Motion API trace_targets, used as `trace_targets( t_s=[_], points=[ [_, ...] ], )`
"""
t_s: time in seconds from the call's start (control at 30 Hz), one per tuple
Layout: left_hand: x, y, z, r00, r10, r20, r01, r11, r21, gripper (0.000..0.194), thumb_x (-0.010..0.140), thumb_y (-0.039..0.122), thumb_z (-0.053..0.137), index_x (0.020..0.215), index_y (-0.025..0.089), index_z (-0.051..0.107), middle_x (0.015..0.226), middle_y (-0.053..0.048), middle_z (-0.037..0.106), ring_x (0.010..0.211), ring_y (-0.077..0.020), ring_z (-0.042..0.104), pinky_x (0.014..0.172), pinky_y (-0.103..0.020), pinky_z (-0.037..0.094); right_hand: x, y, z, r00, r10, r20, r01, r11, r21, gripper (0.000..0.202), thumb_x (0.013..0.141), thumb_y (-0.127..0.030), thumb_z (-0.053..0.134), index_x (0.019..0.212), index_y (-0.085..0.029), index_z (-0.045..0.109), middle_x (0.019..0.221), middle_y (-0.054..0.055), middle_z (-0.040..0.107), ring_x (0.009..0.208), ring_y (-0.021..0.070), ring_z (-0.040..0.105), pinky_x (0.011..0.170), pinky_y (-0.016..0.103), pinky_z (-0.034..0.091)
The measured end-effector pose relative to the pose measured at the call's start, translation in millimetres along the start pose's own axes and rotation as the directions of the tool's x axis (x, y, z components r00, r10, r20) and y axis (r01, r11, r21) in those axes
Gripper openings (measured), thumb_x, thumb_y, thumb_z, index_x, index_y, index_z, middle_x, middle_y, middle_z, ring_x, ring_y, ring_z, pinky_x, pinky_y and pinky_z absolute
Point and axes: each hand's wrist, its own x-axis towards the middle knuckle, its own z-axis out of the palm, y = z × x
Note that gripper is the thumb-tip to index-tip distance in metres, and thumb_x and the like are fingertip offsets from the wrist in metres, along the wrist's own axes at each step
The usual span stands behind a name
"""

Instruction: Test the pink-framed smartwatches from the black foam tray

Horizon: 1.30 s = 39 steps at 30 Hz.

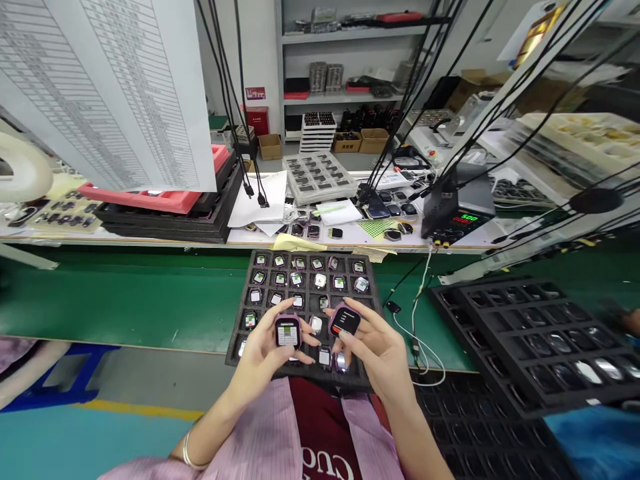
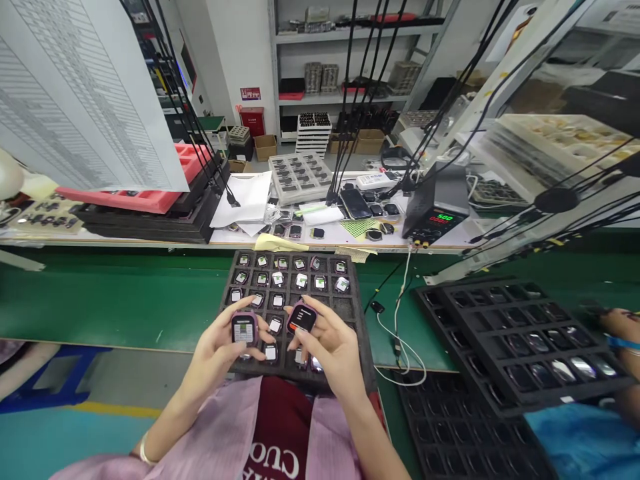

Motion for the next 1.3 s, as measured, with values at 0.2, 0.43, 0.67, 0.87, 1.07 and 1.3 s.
trace_targets(
  t_s=[0.2,0.43,0.67,0.87,1.07,1.3],
  points=[
    [-1.3,2.0,5.0,0.998,-0.017,-0.059,0.021,0.997,0.071,0.06,0.083,0.024,0.069,0.136,0.025,0.043,0.105,-0.008,0.063,0.093,-0.0213,0.065,0.073,-0.031,0.06,3.5,9.9,-8.9,0.998,0.003,0.057,-0.01,0.991,0.135,0.039,0.082,-0.03,0.067,0.12,-0.021,0.061,0.103,0.013,0.071,0.055,0.0195,0.064,0.039,0.027,0.046],
    [-3.5,0.0,2.9,1.0,-0.002,0.001,0.002,0.996,0.089,0.056,0.082,0.022,0.069,0.133,0.024,0.046,0.103,-0.008,0.063,0.091,-0.0216,0.065,0.071,-0.031,0.06,2.2,12.2,-10.8,1.0,0.005,-0.005,-0.004,0.998,0.07,0.022,0.089,-0.029,0.064,0.109,-0.021,0.064,0.09,0.008,0.073,0.045,0.0137,0.06,0.036,0.022,0.043],
    [2.2,-1.5,11.2,0.996,-0.002,-0.094,0.015,0.991,0.132,0.039,0.088,0.028,0.061,0.125,0.021,0.051,0.087,-0.005,0.062,0.077,-0.0184,0.065,0.054,-0.025,0.059,-2.5,10.9,-15.0,0.995,0.015,0.101,-0.027,0.993,0.119,0.033,0.086,-0.028,0.063,0.118,-0.022,0.063,0.099,0.011,0.072,0.052,0.0171,0.063,0.04,0.025,0.044],
    [4.1,-8.0,4.4,0.999,0.006,-0.046,-0.001,0.994,0.111,0.044,0.086,0.021,0.063,0.128,0.021,0.049,0.093,-0.005,0.062,0.08,-0.0177,0.064,0.058,-0.025,0.059,-10.6,2.9,-14.2,0.99,0.021,0.14,-0.035,0.994,0.104,0.045,0.083,-0.021,0.067,0.127,-0.022,0.058,0.109,0.013,0.07,0.063,0.0186,0.065,0.048,0.027,0.048],
    [2.1,-12.1,4.7,0.997,0.016,0.075,-0.017,1.0,0.021,0.061,0.081,0.014,0.067,0.135,0.023,0.041,0.106,-0.008,0.061,0.095,-0.0216,0.064,0.073,-0.031,0.06,-9.1,11.9,-23.6,0.987,0.007,0.159,-0.012,1.0,0.027,0.049,0.084,-0.02,0.071,0.13,-0.024,0.055,0.112,0.013,0.068,0.064,0.0164,0.065,0.049,0.025,0.051],
    [10.7,-14.4,10.7,0.998,-0.048,0.036,0.045,0.997,0.069,0.054,0.085,0.017,0.064,0.134,0.021,0.041,0.1,-0.008,0.062,0.088,-0.0202,0.067,0.065,-0.027,0.059,18.6,49.9,-81.5,0.972,0.14,0.188,-0.085,0.958,-0.273,0.07,0.08,-0.032,0.075,0.141,-0.023,0.042,0.113,0.012,0.065,0.078,0.0215,0.069,0.059,0.031,0.059]
  ],
)
